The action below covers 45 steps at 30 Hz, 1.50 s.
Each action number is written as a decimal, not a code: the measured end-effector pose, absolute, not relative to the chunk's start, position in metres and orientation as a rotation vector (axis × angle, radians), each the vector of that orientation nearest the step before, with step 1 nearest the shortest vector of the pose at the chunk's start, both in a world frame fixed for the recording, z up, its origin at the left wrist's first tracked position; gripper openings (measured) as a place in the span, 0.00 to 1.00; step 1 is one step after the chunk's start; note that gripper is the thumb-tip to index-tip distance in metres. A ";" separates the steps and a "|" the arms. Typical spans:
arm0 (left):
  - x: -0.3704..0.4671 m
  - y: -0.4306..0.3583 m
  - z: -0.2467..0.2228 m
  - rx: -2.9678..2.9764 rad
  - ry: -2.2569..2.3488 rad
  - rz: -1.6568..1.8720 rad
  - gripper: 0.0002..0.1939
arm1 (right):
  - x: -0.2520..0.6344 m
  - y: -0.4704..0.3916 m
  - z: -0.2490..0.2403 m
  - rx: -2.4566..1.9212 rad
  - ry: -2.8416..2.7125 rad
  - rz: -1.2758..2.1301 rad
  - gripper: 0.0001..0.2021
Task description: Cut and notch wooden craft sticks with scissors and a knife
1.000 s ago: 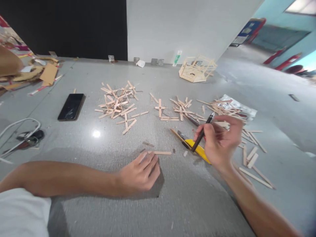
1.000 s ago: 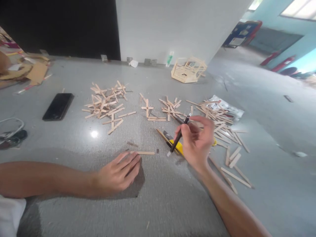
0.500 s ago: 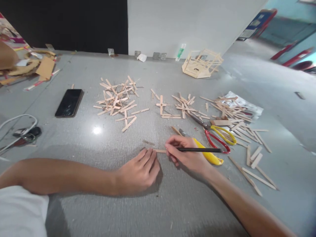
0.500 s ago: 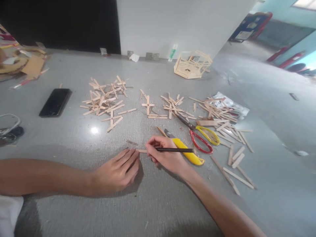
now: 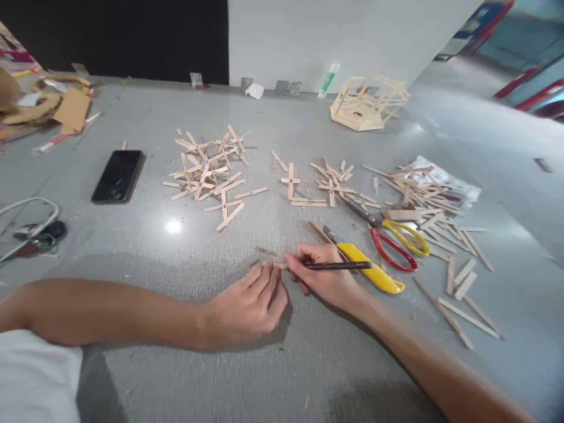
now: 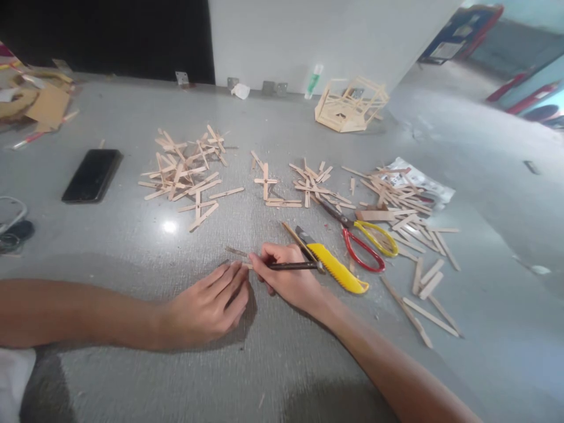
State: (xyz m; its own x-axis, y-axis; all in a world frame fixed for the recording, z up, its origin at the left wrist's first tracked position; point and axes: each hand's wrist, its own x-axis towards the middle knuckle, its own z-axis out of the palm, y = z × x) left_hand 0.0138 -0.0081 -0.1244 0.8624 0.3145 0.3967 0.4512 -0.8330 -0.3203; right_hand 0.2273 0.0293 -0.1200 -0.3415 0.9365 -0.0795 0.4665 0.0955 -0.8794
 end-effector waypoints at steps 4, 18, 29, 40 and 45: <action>0.013 -0.010 -0.124 -2.575 -0.586 -0.471 0.18 | 0.226 0.029 -0.123 -1.351 -1.949 1.061 0.24; 0.012 -0.012 -0.121 -2.570 -0.573 -0.493 0.18 | 0.227 0.029 -0.122 -1.343 -1.906 1.145 0.23; 0.012 -0.012 -0.124 -2.589 -0.579 -0.400 0.20 | 0.227 0.029 -0.123 -1.359 -1.880 1.139 0.23; 0.013 -0.013 -0.123 -2.563 -0.598 -0.442 0.21 | 0.225 0.029 -0.121 -1.371 -1.874 1.128 0.23; 0.012 -0.013 -0.123 -2.498 -0.551 -0.515 0.18 | 0.225 0.029 -0.122 -1.374 -1.867 1.130 0.22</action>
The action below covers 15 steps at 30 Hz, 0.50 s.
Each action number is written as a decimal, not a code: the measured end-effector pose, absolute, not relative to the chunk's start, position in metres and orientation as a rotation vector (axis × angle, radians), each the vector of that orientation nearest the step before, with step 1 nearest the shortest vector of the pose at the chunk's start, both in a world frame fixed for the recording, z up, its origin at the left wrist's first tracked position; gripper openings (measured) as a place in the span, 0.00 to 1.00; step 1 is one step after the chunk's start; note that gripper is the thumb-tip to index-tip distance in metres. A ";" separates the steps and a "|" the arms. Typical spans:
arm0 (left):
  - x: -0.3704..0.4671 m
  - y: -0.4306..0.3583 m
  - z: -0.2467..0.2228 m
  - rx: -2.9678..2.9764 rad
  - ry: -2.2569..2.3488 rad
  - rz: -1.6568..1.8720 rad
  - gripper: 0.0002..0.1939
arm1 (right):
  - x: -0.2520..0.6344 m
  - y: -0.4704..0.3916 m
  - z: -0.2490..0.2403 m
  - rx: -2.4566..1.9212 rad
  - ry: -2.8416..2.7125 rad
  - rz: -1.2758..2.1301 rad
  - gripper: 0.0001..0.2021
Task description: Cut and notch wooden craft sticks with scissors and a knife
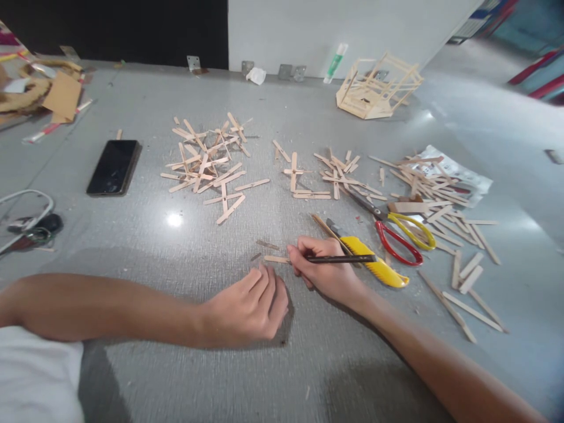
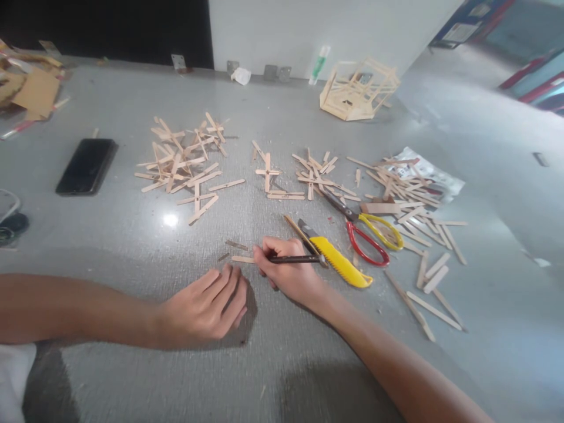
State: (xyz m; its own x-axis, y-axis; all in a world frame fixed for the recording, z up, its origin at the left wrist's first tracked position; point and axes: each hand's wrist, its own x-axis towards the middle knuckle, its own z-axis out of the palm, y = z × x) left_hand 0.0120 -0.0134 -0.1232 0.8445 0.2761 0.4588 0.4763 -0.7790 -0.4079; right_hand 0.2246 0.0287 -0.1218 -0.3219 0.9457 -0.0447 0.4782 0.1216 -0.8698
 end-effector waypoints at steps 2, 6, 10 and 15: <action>0.012 -0.013 -0.124 -2.503 -0.552 -0.528 0.17 | 0.224 0.029 -0.122 -1.380 -1.875 1.115 0.23; 0.013 -0.012 -0.124 -2.515 -0.551 -0.565 0.19 | 0.224 0.029 -0.121 -1.370 -1.877 1.123 0.22; 0.015 -0.012 -0.123 -2.529 -0.584 -0.535 0.21 | 0.224 0.029 -0.121 -1.360 -1.880 1.094 0.22; 0.015 -0.012 -0.121 -2.542 -0.624 -0.463 0.21 | 0.225 0.029 -0.123 -1.354 -1.893 1.073 0.21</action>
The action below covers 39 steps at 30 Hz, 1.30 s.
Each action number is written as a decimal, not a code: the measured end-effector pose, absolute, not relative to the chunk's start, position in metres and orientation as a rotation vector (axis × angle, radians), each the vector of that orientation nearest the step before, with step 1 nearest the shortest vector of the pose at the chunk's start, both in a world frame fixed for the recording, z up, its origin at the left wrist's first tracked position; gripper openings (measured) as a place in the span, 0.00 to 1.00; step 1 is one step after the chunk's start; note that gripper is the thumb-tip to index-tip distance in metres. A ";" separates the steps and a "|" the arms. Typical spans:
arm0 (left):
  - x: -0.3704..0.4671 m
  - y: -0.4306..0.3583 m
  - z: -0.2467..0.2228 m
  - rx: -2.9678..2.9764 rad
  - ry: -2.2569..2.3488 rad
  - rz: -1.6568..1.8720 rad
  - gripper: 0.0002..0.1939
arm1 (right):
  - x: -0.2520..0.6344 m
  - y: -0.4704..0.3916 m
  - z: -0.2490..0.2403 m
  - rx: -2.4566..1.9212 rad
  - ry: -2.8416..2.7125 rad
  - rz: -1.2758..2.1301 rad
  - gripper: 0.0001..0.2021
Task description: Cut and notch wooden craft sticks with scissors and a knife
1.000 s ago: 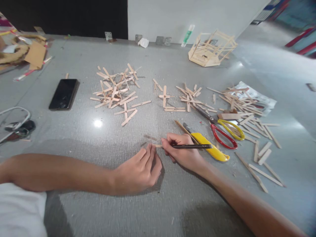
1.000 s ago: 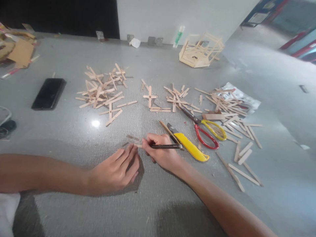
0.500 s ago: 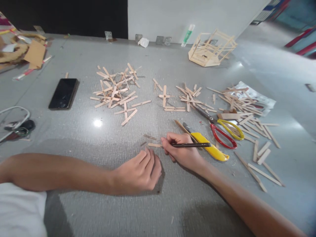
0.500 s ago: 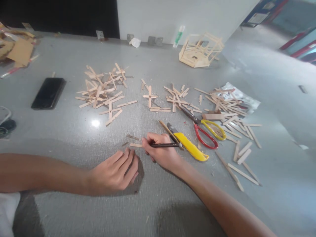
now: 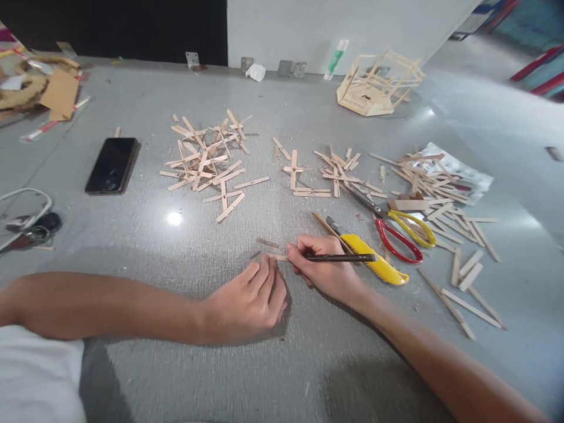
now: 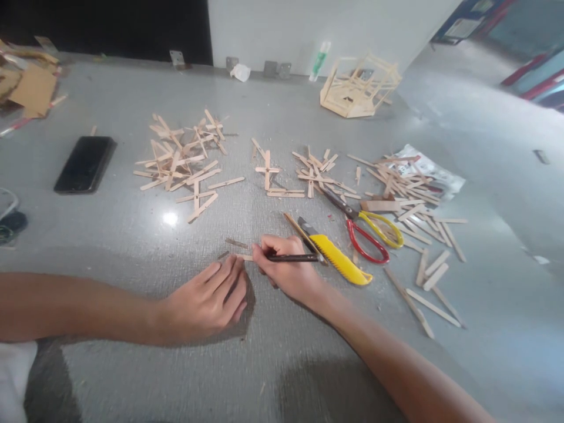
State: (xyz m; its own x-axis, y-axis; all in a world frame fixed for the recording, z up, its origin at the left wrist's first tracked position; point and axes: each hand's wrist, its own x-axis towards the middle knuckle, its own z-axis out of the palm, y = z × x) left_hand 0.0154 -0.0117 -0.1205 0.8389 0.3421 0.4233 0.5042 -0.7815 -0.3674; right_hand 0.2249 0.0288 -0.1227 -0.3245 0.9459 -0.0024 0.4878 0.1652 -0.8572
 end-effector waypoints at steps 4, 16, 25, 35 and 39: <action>0.015 -0.011 -0.121 -2.544 -0.624 -0.468 0.21 | 0.225 0.029 -0.123 -1.342 -1.921 1.039 0.22; 0.015 -0.010 -0.120 -2.562 -0.600 -0.467 0.21 | 0.225 0.031 -0.123 -1.307 -1.965 1.011 0.23; 0.015 -0.010 -0.119 -2.571 -0.593 -0.466 0.22 | 0.223 0.029 -0.122 -1.397 -1.808 1.144 0.22; 0.016 -0.008 -0.117 -2.629 -0.612 -0.402 0.24 | 0.225 0.029 -0.125 -1.405 -1.824 1.128 0.22; 0.016 -0.008 -0.118 -2.619 -0.621 -0.411 0.25 | 0.224 0.029 -0.123 -1.413 -1.855 1.086 0.22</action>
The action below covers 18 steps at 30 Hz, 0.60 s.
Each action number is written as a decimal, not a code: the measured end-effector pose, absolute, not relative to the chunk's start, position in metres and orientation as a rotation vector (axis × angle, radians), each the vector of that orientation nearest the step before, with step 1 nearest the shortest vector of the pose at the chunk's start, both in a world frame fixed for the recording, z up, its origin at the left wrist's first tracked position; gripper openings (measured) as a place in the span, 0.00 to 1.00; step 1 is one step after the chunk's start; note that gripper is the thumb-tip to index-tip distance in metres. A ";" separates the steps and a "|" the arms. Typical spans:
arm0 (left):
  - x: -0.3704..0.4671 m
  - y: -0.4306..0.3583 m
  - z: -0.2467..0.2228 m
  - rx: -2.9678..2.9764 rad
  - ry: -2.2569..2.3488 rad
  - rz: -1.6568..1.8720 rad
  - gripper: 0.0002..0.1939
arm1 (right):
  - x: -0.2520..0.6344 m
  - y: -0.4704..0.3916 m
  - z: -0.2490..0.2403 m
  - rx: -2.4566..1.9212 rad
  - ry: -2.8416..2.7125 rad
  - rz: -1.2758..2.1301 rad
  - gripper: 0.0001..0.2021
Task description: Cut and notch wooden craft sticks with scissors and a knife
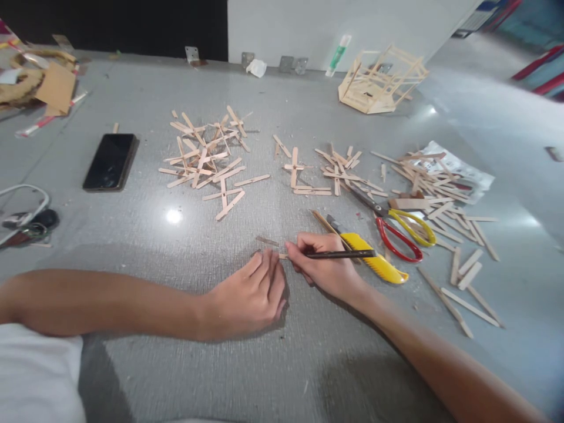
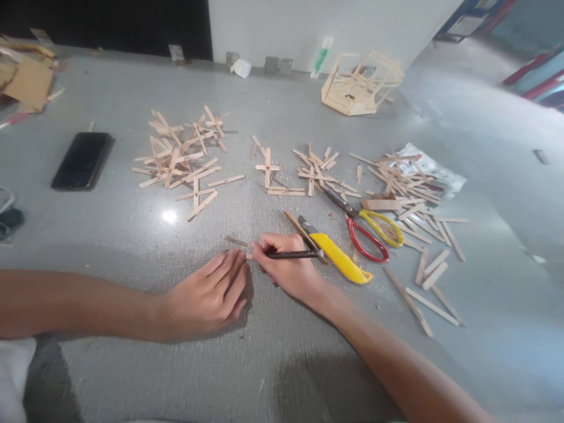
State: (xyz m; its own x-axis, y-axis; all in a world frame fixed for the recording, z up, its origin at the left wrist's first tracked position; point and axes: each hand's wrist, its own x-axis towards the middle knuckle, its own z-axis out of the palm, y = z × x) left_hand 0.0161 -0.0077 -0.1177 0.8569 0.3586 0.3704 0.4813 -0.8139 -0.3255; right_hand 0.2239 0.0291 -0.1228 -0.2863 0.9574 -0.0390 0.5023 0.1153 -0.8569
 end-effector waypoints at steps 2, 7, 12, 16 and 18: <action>0.016 -0.008 -0.118 -2.601 -0.626 -0.394 0.25 | 0.223 0.029 -0.122 -1.415 -1.856 1.090 0.22; 0.016 -0.008 -0.118 -2.617 -0.619 -0.368 0.25 | 0.223 0.029 -0.119 -1.424 -1.826 1.112 0.22; 0.015 -0.009 -0.119 -2.633 -0.620 -0.372 0.25 | 0.223 0.029 -0.119 -1.415 -1.837 1.124 0.22; 0.015 -0.009 -0.119 -2.631 -0.622 -0.366 0.25 | 0.223 0.029 -0.118 -1.416 -1.820 1.140 0.22; 0.015 -0.009 -0.119 -2.628 -0.620 -0.369 0.25 | 0.223 0.029 -0.118 -1.412 -1.818 1.146 0.22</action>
